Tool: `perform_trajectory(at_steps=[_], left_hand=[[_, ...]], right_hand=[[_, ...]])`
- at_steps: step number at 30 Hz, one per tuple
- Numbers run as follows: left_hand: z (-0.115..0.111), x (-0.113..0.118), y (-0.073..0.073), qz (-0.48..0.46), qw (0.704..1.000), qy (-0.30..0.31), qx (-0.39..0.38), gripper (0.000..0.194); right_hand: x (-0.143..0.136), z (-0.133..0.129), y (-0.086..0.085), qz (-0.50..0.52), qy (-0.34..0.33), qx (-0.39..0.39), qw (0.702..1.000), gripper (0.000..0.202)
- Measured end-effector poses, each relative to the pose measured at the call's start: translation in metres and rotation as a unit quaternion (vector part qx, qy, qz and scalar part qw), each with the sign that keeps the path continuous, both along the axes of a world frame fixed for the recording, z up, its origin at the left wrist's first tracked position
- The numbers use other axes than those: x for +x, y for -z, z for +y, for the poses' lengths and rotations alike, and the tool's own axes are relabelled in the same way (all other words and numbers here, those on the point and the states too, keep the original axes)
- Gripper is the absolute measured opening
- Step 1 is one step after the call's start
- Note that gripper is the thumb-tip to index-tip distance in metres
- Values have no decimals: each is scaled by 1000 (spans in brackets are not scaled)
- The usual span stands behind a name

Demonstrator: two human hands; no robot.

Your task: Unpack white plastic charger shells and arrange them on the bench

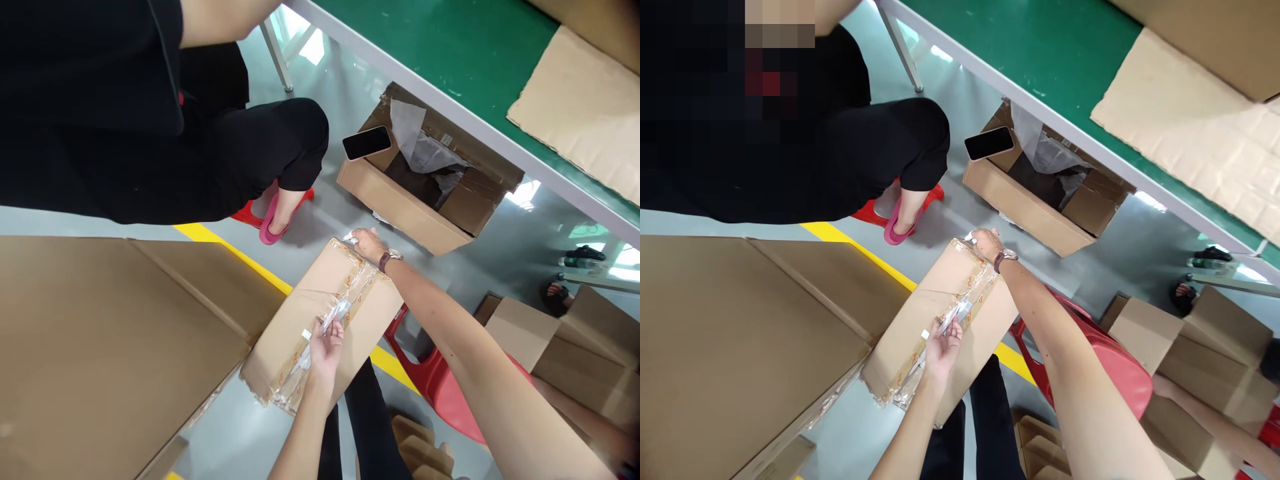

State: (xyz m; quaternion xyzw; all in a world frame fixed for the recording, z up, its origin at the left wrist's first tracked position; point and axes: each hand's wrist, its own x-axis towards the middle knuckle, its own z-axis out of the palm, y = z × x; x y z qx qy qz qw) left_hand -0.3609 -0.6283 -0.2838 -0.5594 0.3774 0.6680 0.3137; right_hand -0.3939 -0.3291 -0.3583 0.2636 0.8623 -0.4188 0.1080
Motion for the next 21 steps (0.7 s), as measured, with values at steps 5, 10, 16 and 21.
perform_trajectory(at_steps=[5, 10, 16, 21], left_hand=[[1, 1, 0, -9, 999, -36, 15, 23], [-1, 0, 2, -6, 1000, -23, 1, 24], [1, 3, 1, 3, 1000, -13, 3, 22], [3, 5, 6, 7, 1000, -14, 13, 20]], right_hand=[[-7, 4, 2, -1, -10, -20, 1000, 48], [21, -1, 14, -11, -17, -43, 999, 45], [61, 4, 9, -3, -48, -42, 998, 48], [64, 1, 9, -9, -28, -46, 999, 46]])
